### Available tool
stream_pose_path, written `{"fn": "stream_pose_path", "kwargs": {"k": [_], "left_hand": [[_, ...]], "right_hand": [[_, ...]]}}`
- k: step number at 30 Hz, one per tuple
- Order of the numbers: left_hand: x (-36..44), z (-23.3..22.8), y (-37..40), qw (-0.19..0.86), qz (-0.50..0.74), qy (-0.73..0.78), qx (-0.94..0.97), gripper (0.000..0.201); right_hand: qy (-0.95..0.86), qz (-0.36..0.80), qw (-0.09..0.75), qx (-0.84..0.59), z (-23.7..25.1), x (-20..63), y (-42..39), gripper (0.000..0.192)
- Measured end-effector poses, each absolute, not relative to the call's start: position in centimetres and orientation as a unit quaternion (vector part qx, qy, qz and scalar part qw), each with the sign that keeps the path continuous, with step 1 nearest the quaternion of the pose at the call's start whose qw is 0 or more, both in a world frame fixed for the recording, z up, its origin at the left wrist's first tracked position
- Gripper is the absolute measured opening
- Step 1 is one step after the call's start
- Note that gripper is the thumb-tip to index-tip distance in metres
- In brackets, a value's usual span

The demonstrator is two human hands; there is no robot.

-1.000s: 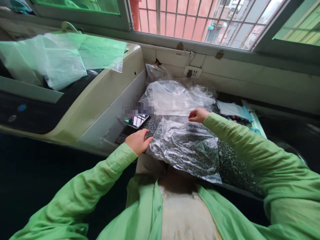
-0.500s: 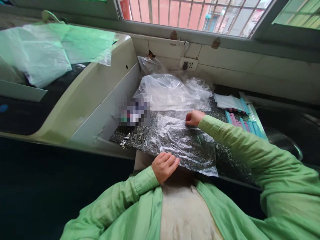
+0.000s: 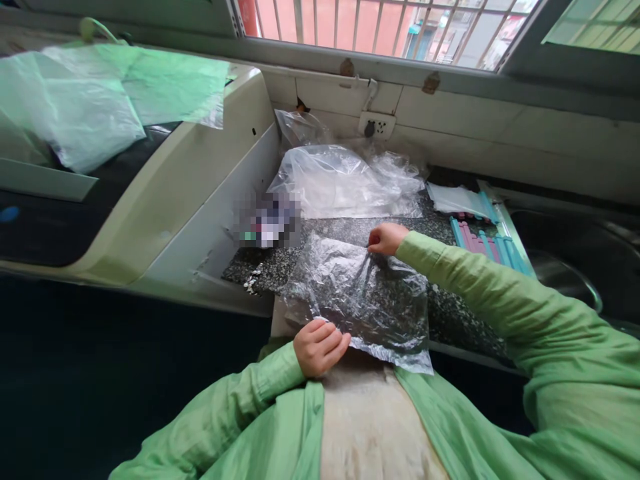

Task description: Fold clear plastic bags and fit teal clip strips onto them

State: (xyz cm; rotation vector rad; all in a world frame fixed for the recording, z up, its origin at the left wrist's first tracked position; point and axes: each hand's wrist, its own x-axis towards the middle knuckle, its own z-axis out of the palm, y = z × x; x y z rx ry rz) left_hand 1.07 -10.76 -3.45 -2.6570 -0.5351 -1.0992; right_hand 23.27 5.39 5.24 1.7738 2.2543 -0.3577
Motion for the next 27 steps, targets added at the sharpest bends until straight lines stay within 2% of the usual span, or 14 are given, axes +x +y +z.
{"fn": "stream_pose_path", "kwargs": {"k": [4,6,8,12,15,21,27], "left_hand": [[0.3,-4.1,-11.5,0.064,-0.395,-0.145,-0.905,0.014],[-0.1,-5.1,-12.1,-0.005,-0.412,-0.143,-0.900,0.009],[-0.1,-6.2,-12.6,-0.156,-0.409,-0.220,-0.872,0.010],[0.9,-7.4,-12.8,-0.572,-0.302,-0.428,-0.631,0.049],[2.2,-6.9,-12.2,-0.718,-0.287,-0.451,-0.445,0.067],[2.9,-4.0,-11.7,-0.719,-0.326,-0.480,-0.382,0.049],[0.3,-1.3,-11.2,-0.634,-0.348,-0.513,-0.462,0.039]], "right_hand": [[0.767,-0.114,0.134,0.617,5.1,22.5,4.8,0.020],[0.768,-0.114,0.134,0.616,5.0,22.4,4.7,0.018],[0.770,-0.118,0.133,0.612,5.0,22.4,4.8,0.018],[0.778,-0.128,0.125,0.602,4.8,22.6,5.1,0.018],[0.783,-0.138,0.112,0.596,4.7,22.9,5.2,0.018],[0.791,-0.169,0.076,0.582,5.0,23.4,5.4,0.016],[0.793,-0.212,0.029,0.570,5.3,23.5,5.0,0.012]]}}
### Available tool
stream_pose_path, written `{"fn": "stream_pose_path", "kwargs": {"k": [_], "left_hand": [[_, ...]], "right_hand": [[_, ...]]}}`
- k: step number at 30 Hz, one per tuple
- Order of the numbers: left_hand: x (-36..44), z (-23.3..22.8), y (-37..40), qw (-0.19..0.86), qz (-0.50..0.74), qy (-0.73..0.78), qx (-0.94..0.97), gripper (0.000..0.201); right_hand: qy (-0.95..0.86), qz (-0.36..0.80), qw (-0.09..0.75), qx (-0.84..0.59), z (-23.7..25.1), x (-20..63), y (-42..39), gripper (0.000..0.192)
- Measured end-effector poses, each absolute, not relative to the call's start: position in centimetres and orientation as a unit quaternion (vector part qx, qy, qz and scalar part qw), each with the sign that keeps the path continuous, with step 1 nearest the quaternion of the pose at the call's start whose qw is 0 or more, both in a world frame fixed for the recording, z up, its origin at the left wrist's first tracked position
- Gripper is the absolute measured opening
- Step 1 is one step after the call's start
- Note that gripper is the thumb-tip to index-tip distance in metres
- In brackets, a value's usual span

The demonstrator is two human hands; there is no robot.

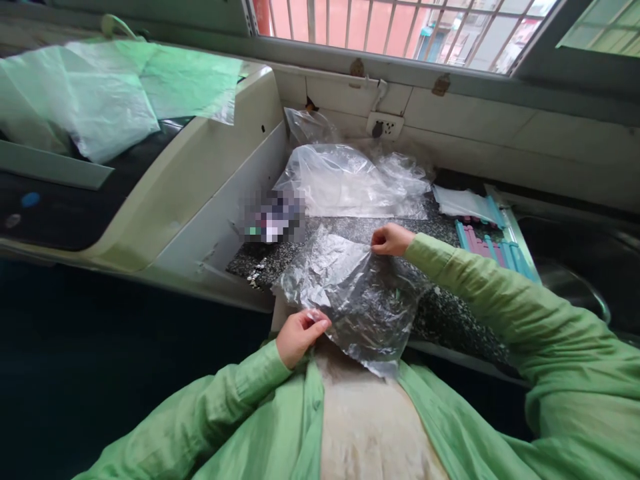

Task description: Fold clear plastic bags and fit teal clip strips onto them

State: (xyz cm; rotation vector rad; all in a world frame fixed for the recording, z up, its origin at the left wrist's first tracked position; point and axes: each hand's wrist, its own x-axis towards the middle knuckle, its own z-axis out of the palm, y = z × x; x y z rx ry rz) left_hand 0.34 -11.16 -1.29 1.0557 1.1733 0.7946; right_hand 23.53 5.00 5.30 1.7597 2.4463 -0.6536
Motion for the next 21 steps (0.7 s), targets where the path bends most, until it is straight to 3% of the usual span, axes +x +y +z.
{"fn": "stream_pose_path", "kwargs": {"k": [5,11,17,21], "left_hand": [[-2.0,1.0,-9.7,0.544,0.406,0.562,0.473,0.035],[-3.6,3.0,-6.6,0.459,0.487,0.582,0.461,0.032],[-3.0,5.7,-1.1,0.406,0.551,0.544,0.486,0.029],[-1.4,8.2,1.9,0.407,0.572,0.499,0.508,0.016]], "right_hand": [[0.763,-0.313,-0.084,0.559,5.0,23.8,4.6,0.008],[0.689,-0.400,-0.234,0.557,6.1,24.9,4.0,0.020],[0.663,-0.356,-0.334,0.568,8.8,27.3,4.5,0.038],[0.655,-0.294,-0.399,0.570,10.6,29.4,4.1,0.033]]}}
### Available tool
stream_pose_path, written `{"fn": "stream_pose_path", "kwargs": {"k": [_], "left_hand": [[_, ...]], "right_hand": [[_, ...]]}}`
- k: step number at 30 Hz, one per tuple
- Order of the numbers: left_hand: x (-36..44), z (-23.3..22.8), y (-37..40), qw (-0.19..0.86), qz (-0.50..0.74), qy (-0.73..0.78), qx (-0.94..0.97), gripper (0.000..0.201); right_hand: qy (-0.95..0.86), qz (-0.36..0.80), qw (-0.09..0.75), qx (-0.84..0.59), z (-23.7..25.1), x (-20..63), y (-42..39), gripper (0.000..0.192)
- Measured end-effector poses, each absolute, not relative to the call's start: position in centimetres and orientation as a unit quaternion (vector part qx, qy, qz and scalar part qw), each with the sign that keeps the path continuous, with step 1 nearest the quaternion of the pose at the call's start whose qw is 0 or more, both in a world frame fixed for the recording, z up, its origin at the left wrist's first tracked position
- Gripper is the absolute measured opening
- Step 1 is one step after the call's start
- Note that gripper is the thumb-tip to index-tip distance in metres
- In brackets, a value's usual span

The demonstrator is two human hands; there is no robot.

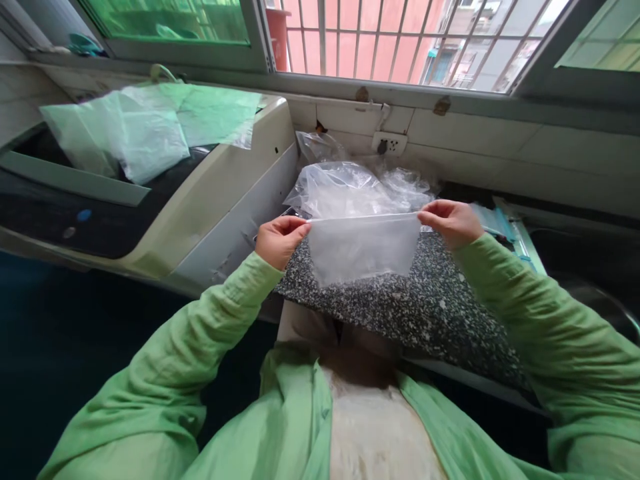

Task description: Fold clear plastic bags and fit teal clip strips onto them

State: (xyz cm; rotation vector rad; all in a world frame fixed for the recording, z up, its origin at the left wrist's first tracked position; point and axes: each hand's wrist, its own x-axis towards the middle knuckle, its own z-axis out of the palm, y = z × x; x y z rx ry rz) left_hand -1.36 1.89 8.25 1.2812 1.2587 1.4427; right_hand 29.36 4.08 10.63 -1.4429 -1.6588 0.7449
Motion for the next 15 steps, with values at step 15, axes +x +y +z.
{"fn": "stream_pose_path", "kwargs": {"k": [15], "left_hand": [[0.3,2.6,-2.2,0.272,0.479,0.382,0.743,0.009]], "right_hand": [[-0.663,0.199,0.376,-0.616,5.3,32.7,-6.4,0.021]]}}
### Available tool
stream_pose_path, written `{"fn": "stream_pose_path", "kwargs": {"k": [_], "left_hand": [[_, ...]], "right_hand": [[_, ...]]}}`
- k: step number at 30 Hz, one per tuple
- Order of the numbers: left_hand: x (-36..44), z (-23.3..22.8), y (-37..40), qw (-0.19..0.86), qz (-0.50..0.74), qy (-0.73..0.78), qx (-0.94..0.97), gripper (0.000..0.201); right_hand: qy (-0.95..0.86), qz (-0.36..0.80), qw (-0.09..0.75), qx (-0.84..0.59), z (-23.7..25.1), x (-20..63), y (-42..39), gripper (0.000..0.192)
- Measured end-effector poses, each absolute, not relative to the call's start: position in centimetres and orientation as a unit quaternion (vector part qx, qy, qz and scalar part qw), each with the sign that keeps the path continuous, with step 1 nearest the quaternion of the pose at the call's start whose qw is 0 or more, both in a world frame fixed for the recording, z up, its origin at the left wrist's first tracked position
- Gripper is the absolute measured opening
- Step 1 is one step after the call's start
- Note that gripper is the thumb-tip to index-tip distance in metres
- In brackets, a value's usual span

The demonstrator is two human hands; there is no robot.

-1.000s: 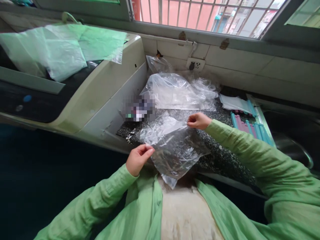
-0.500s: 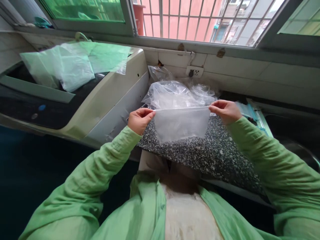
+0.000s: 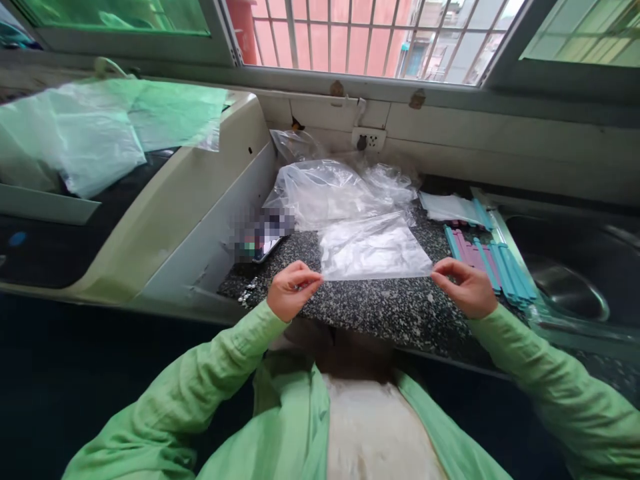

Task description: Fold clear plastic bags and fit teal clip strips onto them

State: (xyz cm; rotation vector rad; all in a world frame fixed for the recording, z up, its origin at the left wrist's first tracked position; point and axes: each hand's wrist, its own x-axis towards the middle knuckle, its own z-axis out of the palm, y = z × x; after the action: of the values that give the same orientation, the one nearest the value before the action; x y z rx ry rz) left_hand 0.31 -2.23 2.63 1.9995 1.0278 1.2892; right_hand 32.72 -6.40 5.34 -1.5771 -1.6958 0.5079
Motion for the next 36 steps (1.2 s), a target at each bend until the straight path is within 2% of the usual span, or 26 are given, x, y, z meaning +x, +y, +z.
{"fn": "stream_pose_path", "kwargs": {"k": [7,13,18,23,29,36], "left_hand": [[0.3,-0.6,-3.7,0.215,0.431,0.373,0.793,0.009],[0.0,-1.2,-4.3,0.153,0.390,0.375,0.827,0.008],[-0.3,-0.4,-3.8,0.106,0.428,0.358,0.823,0.009],[1.4,0.1,-2.3,0.063,0.363,0.284,0.885,0.012],[2.5,-0.9,-1.6,0.062,0.307,0.287,0.905,0.015],[2.0,-1.6,-1.4,0.088,0.284,0.288,0.910,0.016]], "right_hand": [[-0.736,0.141,0.309,-0.586,2.2,33.0,-8.0,0.014],[-0.786,0.120,0.202,-0.572,1.8,33.6,-8.6,0.011],[-0.805,0.046,0.220,-0.549,3.7,33.2,-7.6,0.014],[-0.822,-0.001,0.222,-0.524,4.5,32.1,-2.0,0.017],[-0.809,0.004,0.151,-0.568,2.4,31.3,3.8,0.013],[-0.787,-0.003,0.101,-0.609,0.8,33.0,3.4,0.014]]}}
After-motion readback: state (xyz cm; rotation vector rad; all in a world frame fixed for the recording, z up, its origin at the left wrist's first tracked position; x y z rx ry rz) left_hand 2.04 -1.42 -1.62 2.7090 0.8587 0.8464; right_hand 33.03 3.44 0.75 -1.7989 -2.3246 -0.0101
